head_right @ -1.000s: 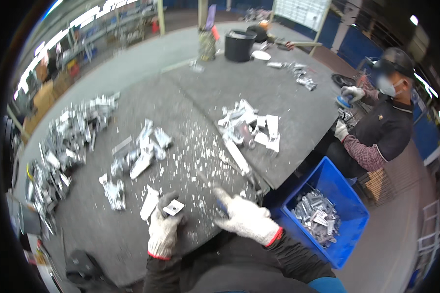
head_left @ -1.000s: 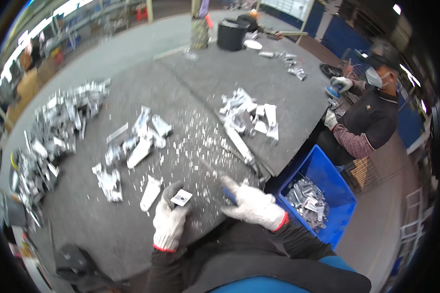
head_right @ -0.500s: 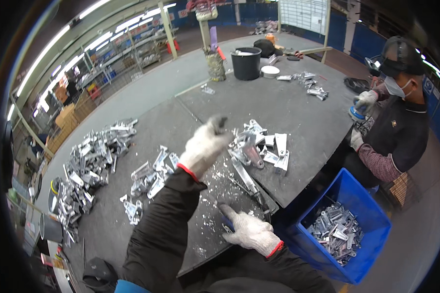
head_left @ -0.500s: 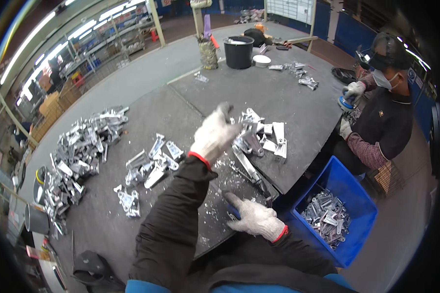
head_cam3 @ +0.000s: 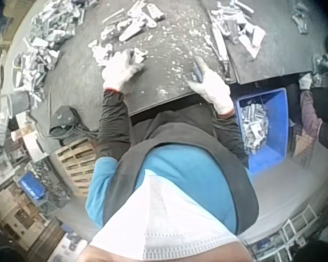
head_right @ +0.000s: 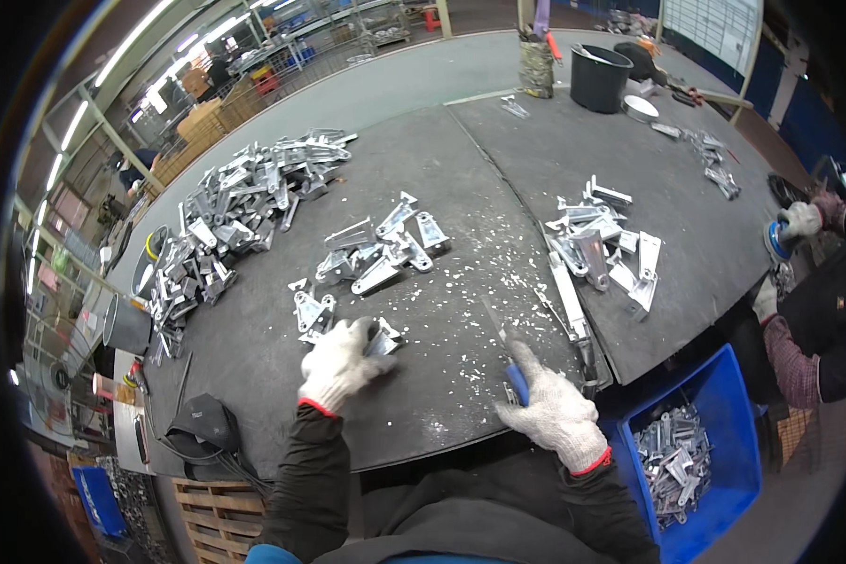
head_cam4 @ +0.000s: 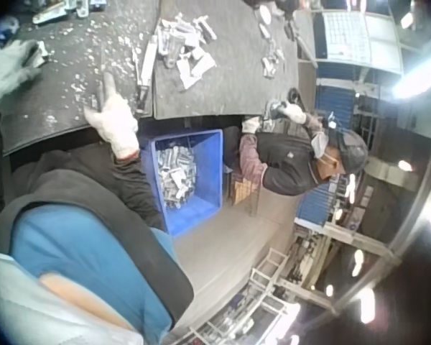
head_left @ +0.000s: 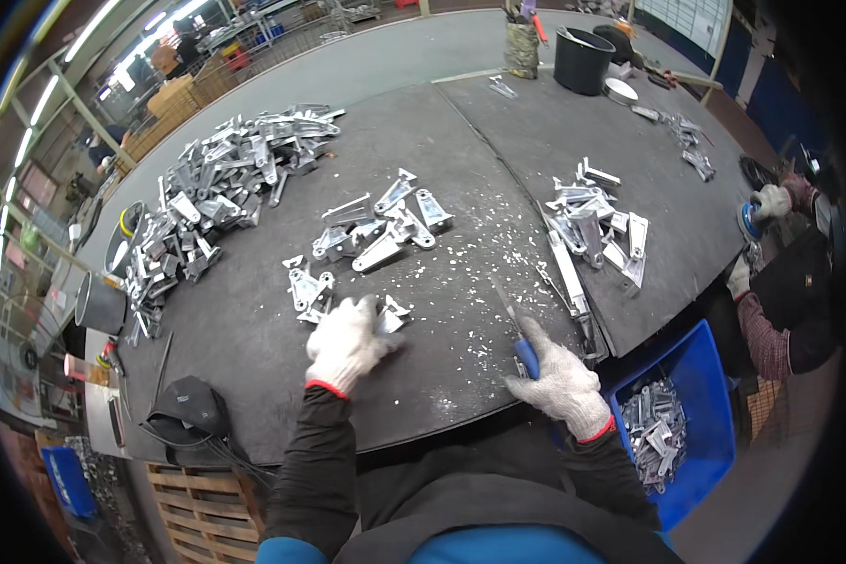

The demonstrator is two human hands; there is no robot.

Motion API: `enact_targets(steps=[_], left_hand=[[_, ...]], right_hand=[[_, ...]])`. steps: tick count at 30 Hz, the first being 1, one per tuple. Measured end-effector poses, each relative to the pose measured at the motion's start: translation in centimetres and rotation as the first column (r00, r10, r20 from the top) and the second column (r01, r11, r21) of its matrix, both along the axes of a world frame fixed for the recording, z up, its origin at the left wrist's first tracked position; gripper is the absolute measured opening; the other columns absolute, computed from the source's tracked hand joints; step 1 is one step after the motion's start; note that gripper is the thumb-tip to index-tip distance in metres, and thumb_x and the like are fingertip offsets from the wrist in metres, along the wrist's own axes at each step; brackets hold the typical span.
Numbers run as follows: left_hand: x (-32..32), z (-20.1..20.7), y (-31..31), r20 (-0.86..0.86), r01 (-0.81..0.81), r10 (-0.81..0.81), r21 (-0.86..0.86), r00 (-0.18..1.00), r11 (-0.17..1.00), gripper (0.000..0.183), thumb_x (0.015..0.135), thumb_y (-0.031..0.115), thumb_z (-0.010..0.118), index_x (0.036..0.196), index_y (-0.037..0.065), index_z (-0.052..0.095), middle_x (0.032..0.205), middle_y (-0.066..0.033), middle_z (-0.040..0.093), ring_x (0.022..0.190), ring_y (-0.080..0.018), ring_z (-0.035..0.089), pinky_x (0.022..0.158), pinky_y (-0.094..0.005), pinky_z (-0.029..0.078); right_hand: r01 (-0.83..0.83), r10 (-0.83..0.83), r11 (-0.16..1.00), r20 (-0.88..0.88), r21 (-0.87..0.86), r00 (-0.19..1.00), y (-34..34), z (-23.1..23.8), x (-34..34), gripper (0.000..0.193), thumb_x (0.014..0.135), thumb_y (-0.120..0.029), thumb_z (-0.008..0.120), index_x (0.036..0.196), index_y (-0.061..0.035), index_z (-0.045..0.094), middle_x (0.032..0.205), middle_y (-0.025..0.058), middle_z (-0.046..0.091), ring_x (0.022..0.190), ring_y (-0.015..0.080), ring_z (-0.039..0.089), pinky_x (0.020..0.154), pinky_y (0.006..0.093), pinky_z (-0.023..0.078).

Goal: The person files metal parts using a hand file, picking up pieces from the workbench, filing their edges and surfaces, and setting them back down.

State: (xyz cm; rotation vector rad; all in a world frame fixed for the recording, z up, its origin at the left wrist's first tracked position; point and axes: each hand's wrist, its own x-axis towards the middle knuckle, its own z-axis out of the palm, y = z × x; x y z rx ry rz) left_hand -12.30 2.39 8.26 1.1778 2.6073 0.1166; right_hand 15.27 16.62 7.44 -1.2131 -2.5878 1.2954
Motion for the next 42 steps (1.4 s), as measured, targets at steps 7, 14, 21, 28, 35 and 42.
enact_targets(steps=[7, 14, 21, 28, 35, 42], left_hand=[[0.8, -1.8, 1.6, 0.000, 0.058, -0.058, 0.090, 0.998, 0.994, 0.048, 0.082, 0.036, 0.079, 0.123, 0.016, 0.065, 0.112, -0.0142, 0.072, 0.103, -0.0354, 0.071, 0.085, -0.0485, 0.057], [4.4, -5.8, -3.0, 0.334, -0.231, -0.135, 0.842, 0.933, 0.487, 0.055, 0.080, -0.016, 0.059, 0.132, 0.004, 0.061, 0.123, -0.0084, 0.067, 0.105, -0.0147, 0.066, 0.091, -0.0302, 0.055], [9.0, -8.1, -4.5, 0.667, -0.623, -0.407, 0.739, 0.624, 0.256, 0.035, 0.086, -0.008, 0.069, 0.117, 0.004, 0.061, 0.116, -0.0106, 0.070, 0.104, -0.0168, 0.068, 0.090, -0.0287, 0.056], [9.1, -8.8, -6.1, 0.751, -0.567, -0.429, 0.660, 0.501, 0.493, 0.036, 0.084, -0.005, 0.069, 0.120, 0.002, 0.074, 0.112, -0.0081, 0.076, 0.106, -0.0203, 0.071, 0.096, -0.0342, 0.055], [9.2, -7.4, -6.3, 0.564, -0.338, -0.393, 0.791, 0.726, 0.510, 0.027, 0.079, 0.009, 0.076, 0.106, 0.010, 0.079, 0.100, -0.0065, 0.077, 0.103, -0.0270, 0.071, 0.094, -0.0385, 0.054], [9.6, -7.7, -6.4, 0.699, -0.439, -0.398, 0.696, 0.594, 0.567, 0.030, 0.088, 0.017, 0.072, 0.113, 0.000, 0.071, 0.109, -0.0140, 0.072, 0.101, -0.0283, 0.070, 0.090, -0.0401, 0.058]], right_hand=[[0.056, -0.055, 0.996, -0.014, 0.064, 0.998, -1.7, -0.4, 0.4, 0.095, 0.079, -0.033, 0.078, 0.161, -0.0181, 0.033, 0.124, 0.0267, 0.070, 0.115, 0.0453, 0.067, 0.098, 0.0471, 0.054], [0.045, -0.041, 0.998, -0.068, 0.052, 0.997, -2.7, 0.1, -0.1, 0.092, 0.083, -0.022, 0.076, 0.163, -0.0170, 0.030, 0.141, 0.0263, 0.060, 0.129, 0.0434, 0.059, 0.106, 0.0450, 0.050], [-0.193, 0.217, 0.950, -0.075, 0.244, 0.973, -7.1, 1.3, 2.4, 0.083, 0.085, -0.029, 0.076, 0.159, -0.0228, 0.039, 0.112, 0.0239, 0.066, 0.102, 0.0423, 0.070, 0.088, 0.0474, 0.059], [-0.290, 0.286, 0.951, 0.056, 0.105, 0.957, -10.5, 5.3, 2.2, 0.082, 0.089, -0.033, 0.075, 0.161, -0.0303, 0.037, 0.098, 0.0163, 0.068, 0.074, 0.0359, 0.073, 0.065, 0.0469, 0.061], [-0.383, 0.387, 0.922, 0.234, -0.065, 0.892, -11.1, 6.3, 2.0, 0.075, 0.089, -0.026, 0.071, 0.158, -0.0206, 0.042, 0.098, 0.0161, 0.070, 0.080, 0.0384, 0.073, 0.072, 0.0456, 0.061], [-0.381, 0.380, 0.924, 0.169, -0.030, 0.909, -11.8, 4.8, 2.4, 0.075, 0.095, -0.034, 0.065, 0.162, -0.0357, 0.033, 0.089, 0.0186, 0.064, 0.064, 0.0376, 0.070, 0.057, 0.0487, 0.059]])
